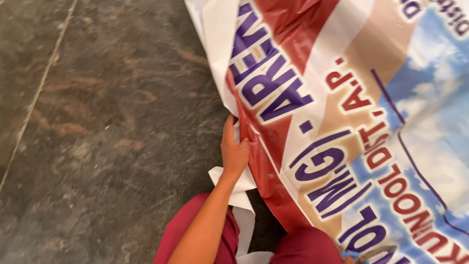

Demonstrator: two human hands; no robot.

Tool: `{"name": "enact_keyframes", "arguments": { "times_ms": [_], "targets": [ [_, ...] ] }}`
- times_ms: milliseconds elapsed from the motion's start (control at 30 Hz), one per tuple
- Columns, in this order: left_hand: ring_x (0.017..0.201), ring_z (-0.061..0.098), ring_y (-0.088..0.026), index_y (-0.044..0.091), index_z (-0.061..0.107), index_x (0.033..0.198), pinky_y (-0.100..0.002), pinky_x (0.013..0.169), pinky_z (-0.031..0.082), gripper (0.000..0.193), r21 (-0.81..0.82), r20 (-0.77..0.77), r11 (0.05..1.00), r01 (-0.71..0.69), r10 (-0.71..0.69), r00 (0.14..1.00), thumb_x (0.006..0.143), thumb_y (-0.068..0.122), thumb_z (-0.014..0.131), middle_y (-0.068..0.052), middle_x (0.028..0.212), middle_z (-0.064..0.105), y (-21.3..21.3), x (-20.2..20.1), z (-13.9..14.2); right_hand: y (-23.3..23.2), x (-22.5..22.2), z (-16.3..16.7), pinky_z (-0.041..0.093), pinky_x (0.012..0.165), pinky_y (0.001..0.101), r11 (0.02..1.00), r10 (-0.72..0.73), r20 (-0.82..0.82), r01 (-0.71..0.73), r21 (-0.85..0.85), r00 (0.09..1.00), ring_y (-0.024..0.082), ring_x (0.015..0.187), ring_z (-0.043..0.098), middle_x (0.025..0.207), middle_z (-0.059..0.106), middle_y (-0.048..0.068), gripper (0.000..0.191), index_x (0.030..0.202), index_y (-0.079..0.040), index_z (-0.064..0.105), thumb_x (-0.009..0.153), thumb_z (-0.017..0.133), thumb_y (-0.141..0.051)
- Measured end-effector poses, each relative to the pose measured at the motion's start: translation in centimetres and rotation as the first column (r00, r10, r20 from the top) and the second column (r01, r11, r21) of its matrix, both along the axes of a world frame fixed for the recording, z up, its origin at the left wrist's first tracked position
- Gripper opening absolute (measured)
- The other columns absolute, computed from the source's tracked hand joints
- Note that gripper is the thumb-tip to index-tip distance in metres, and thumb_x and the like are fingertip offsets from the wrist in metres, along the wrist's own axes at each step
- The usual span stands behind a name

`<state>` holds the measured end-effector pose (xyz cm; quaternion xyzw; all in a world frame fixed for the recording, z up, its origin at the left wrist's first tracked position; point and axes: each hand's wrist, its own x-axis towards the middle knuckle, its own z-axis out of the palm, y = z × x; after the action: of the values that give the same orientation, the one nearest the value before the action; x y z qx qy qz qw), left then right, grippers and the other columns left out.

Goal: The person sits on a tiled floor and uses blue-handled scissors to trim the white border of a large red and white printed banner. They repeatedly reposition the banner to cut along different edges, removing strips of white material.

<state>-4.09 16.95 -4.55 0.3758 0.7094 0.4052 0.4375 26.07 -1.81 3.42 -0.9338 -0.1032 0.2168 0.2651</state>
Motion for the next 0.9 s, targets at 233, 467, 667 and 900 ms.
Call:
{"name": "enact_keyframes", "arguments": {
  "times_ms": [233, 467, 667, 900],
  "targets": [
    [0.129, 0.060, -0.030, 0.005, 0.043, 0.147, -0.037, 0.107, 0.049, 0.073, 0.076, 0.119, 0.929, -0.361, 0.351, 0.929, 0.080, 0.004, 0.071, -0.019, 0.143, 0.057, 2.4, -1.5, 0.8, 4.3, 0.7, 0.5, 0.055, 0.069, 0.0400, 0.964, 0.138, -0.304, -0.198, -0.176, 0.943, 0.028, 0.081, 0.067, 0.100, 0.067, 0.021, 0.045, 0.121, 0.006, 0.054, 0.093, 0.075, -0.022],
    [0.103, 0.073, -0.024, 0.002, 0.055, 0.129, -0.036, 0.089, 0.057, 0.063, -0.217, -0.064, 0.883, -0.416, 0.412, 0.909, 0.082, 0.032, 0.085, -0.014, 0.115, 0.072, -0.8, -2.4, 3.0, 9.9, 6.3, -4.8, 0.056, 0.061, 0.0384, 0.861, 0.302, -0.517, -0.462, -0.213, 0.801, 0.028, 0.075, 0.070, 0.094, 0.071, 0.022, 0.041, 0.118, 0.006, 0.058, 0.091, 0.071, -0.022],
    [0.081, 0.074, -0.016, 0.001, 0.077, 0.105, -0.032, 0.073, 0.056, 0.035, -0.309, -0.028, 0.853, -0.420, 0.433, 0.901, 0.086, 0.031, 0.077, -0.009, 0.091, 0.080, -6.4, -1.0, 3.1, 11.5, 5.1, -5.4, 0.057, 0.054, 0.0371, 0.771, 0.417, -0.720, -0.635, -0.044, 0.555, 0.028, 0.070, 0.073, 0.090, 0.074, 0.023, 0.039, 0.114, 0.006, 0.061, 0.090, 0.068, -0.023],
    [0.072, 0.066, -0.008, -0.001, 0.077, 0.102, -0.026, 0.065, 0.053, 0.029, -0.300, 0.140, 0.827, -0.475, 0.531, 0.836, 0.093, 0.026, 0.074, -0.005, 0.085, 0.077, -7.4, -0.9, 2.9, 6.5, 0.8, -4.9, 0.056, 0.048, 0.0341, 0.599, 0.309, -0.950, -0.767, 0.231, -0.045, 0.027, 0.066, 0.075, 0.084, 0.077, 0.023, 0.037, 0.111, 0.006, 0.065, 0.089, 0.066, -0.024]
  ]
}}
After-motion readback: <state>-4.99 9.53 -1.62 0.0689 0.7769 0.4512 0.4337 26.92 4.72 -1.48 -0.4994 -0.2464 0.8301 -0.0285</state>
